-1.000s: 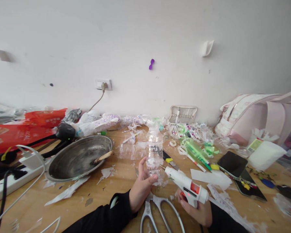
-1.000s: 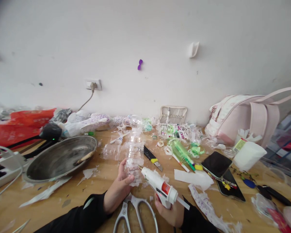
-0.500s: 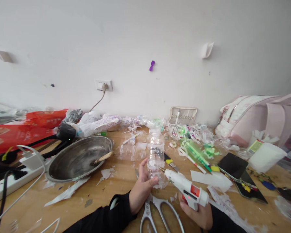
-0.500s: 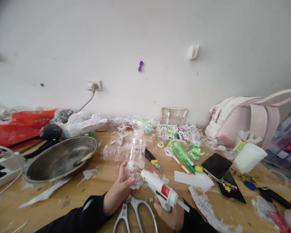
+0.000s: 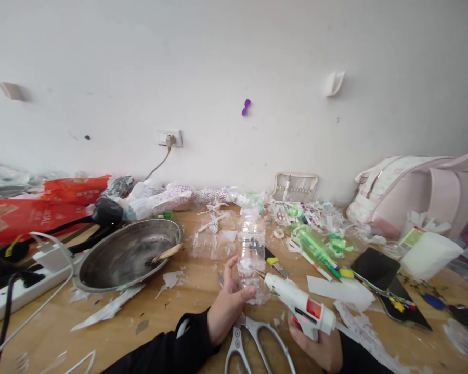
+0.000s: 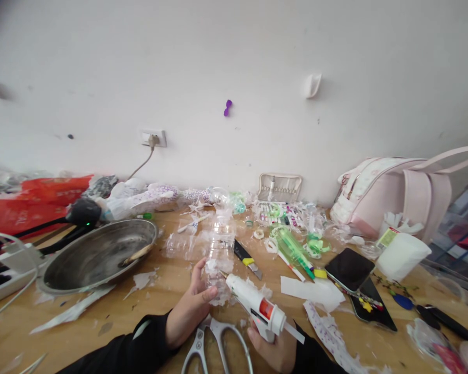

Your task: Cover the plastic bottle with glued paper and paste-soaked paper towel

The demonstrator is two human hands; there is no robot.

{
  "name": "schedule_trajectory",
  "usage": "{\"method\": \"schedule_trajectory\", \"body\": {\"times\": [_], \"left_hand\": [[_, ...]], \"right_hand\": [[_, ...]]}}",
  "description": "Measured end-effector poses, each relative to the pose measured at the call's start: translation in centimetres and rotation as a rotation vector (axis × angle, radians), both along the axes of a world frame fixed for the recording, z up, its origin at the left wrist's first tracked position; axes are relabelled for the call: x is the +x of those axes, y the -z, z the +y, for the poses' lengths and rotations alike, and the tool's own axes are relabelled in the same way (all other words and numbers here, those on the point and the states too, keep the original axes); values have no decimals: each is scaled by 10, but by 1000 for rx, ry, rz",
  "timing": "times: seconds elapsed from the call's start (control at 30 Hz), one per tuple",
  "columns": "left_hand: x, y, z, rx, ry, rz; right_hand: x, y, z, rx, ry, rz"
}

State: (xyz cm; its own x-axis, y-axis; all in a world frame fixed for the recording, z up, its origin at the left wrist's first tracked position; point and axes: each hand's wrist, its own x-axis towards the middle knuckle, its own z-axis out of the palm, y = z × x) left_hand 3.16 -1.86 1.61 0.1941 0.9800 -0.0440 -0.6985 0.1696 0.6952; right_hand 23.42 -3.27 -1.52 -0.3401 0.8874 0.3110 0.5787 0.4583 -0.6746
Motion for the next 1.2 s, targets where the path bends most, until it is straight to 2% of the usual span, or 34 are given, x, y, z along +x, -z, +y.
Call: {"method": "schedule_trajectory", "body": {"times": [0.4, 0.67, 0.9, 1.2], "left_hand": [[0, 3, 3, -6, -8, -1], [-1, 5, 2, 40, -4, 3], [-2, 6, 2, 16, -17, 30], [-1, -2, 0, 61, -92, 157]], "right_hand": [[-2, -1, -3, 13, 64, -52], [1, 2, -2, 32, -4, -56], [1, 2, -2, 14, 2, -43], [-1, 1, -4, 11, 29, -14]]}}
